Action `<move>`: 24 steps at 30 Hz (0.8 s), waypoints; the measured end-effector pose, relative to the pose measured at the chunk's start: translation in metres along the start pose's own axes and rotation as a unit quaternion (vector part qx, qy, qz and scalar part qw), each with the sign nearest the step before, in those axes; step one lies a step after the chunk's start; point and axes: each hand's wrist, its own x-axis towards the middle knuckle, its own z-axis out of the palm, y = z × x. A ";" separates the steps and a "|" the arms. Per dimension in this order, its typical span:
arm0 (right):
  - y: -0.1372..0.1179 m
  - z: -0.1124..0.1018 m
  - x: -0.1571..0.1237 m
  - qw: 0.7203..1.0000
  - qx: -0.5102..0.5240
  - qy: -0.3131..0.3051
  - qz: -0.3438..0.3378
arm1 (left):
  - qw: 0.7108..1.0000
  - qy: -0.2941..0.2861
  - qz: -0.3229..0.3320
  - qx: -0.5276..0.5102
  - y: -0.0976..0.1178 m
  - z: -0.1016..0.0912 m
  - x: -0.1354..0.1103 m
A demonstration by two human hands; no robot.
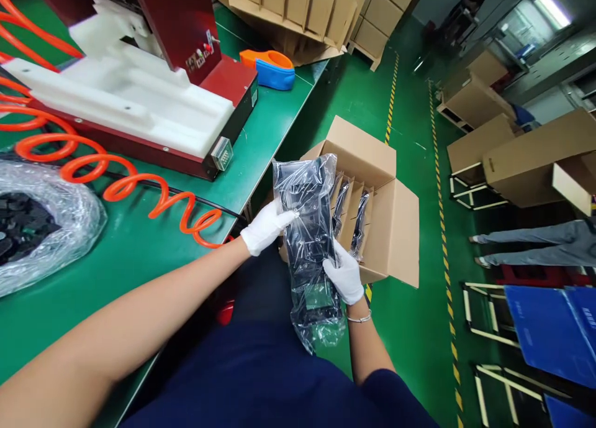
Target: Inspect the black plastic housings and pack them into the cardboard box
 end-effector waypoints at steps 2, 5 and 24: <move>-0.003 0.001 0.000 1.000 0.002 0.001 -0.004 | 1.000 -0.001 0.006 0.011 0.001 0.000 0.000; -0.008 0.003 0.000 1.000 0.008 0.005 0.004 | 1.000 -0.002 0.013 0.018 0.005 0.002 0.001; -0.029 -0.008 0.016 0.989 0.059 -0.123 0.055 | 0.999 -0.038 -0.022 0.016 0.000 0.006 -0.005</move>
